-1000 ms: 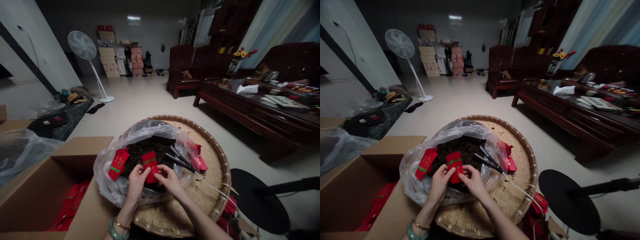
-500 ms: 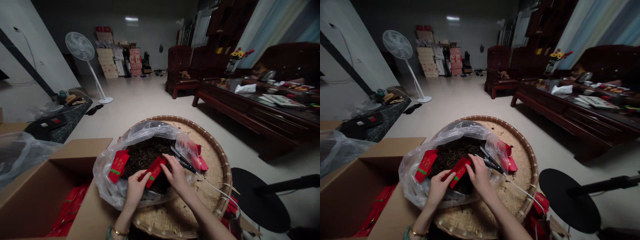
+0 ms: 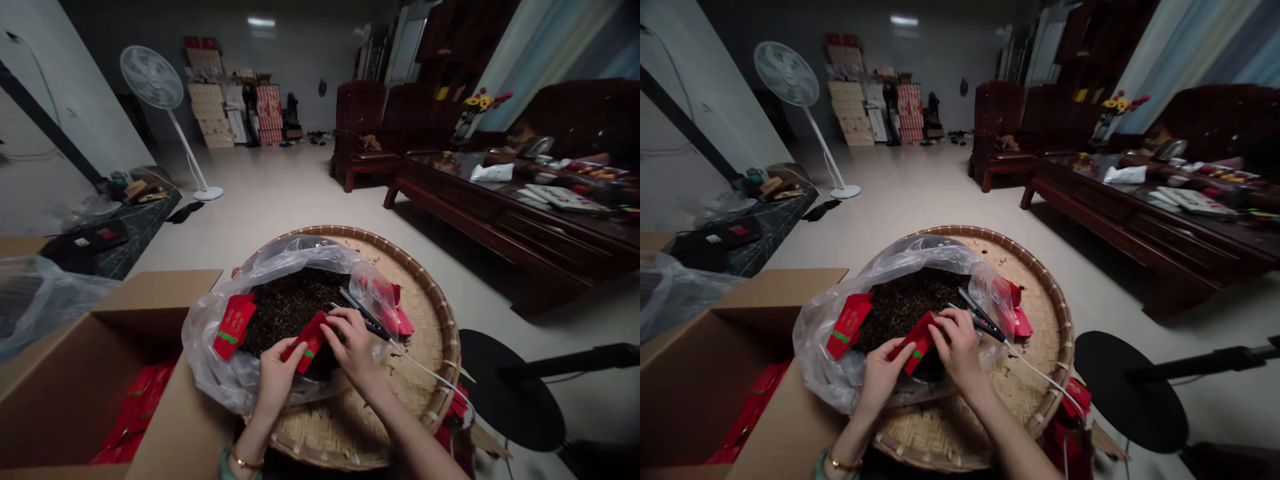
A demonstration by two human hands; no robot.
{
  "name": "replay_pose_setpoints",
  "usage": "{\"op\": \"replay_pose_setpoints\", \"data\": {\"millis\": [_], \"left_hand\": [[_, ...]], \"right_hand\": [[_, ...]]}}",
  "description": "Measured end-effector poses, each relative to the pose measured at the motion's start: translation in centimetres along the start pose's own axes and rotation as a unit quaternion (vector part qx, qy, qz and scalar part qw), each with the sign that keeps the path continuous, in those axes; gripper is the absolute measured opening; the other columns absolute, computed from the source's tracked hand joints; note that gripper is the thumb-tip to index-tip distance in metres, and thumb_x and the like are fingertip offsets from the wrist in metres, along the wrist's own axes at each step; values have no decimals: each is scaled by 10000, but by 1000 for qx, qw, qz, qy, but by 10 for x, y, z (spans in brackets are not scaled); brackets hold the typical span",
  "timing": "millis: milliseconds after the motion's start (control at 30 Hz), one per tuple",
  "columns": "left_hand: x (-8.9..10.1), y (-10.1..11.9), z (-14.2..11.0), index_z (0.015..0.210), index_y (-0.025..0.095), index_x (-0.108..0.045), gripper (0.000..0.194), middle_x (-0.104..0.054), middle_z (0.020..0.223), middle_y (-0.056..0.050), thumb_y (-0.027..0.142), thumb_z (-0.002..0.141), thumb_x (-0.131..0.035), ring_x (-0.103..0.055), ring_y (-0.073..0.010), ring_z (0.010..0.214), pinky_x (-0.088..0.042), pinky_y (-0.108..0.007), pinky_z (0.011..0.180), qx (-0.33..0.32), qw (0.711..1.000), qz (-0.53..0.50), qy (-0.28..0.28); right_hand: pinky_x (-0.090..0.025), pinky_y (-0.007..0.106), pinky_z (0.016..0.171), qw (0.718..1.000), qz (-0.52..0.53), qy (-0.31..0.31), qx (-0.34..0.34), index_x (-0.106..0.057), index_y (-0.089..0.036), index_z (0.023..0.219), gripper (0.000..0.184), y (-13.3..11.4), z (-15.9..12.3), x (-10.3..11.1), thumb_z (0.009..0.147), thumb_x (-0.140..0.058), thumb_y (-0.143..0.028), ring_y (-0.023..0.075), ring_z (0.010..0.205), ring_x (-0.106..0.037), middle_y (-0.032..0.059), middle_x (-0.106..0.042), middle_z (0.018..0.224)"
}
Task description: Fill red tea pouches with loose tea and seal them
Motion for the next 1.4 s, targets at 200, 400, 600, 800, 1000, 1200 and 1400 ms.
{"op": "replay_pose_setpoints", "data": {"millis": [200,400,600,800,1000,1200,1400], "left_hand": [[5,8,-2,757,173,-741,213,-745,729,-45,352,692,-644,-676,-196,634,-541,-271,619,-52,995,89,13],[9,6,2,729,166,-742,199,-744,695,-47,317,648,-642,-683,-204,623,-555,-274,599,-36,998,41,-11],[7,-2,2,756,159,-747,221,-751,750,-69,321,639,-652,-695,-225,683,-572,-312,674,-5,999,4,-35],[-7,5,-1,1064,176,-669,355,-691,1094,-90,271,736,-573,-645,-224,1005,-498,-359,920,-33,992,11,-120],[-9,-7,5,1085,158,-628,363,-663,1125,-115,226,733,-574,-632,-234,1029,-496,-375,916,16,979,-61,-192],[-2,-8,10,1111,154,-617,411,-651,1159,-123,255,712,-625,-632,-238,1025,-505,-352,890,36,978,-82,-188],[6,-17,10,1271,153,-494,528,-696,1032,-105,295,768,-568,-674,-201,896,-525,-328,840,33,985,-60,-158]], "right_hand": [[-476,314,633,997,-2,-60,43,-646,-176,801,166,-7,0,-3,888,-504,-173,182,722,-520,74,-600,763],[-503,272,679,966,181,-177,-48,-655,-195,927,189,-3,-9,-18,886,-473,-167,154,747,-608,47,-676,810],[-513,310,762,884,307,-288,-202,-707,-187,972,215,9,-21,-42,801,-618,-282,187,805,-656,41,-731,897],[-508,345,754,837,358,-320,-260,-734,-190,945,335,24,-33,-60,777,-618,-455,195,759,-646,30,-737,835],[-492,274,594,812,395,-283,-324,-716,-169,919,482,42,-39,-71,791,-522,-591,154,645,-599,38,-706,772],[-454,231,519,774,415,-356,-319,-689,-173,963,492,30,-38,-73,757,-565,-602,133,615,-553,36,-674,798],[-466,261,589,797,376,-355,-314,-712,-186,734,523,37,-44,-70,790,-477,-651,132,601,-518,12,-661,697]]}}
Point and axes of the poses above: each hand's wrist, its own z-axis towards the middle knuckle, its own x-axis out of the back of the hand, y = z × x, the point moved 9 cm from there along z, towards the middle knuckle
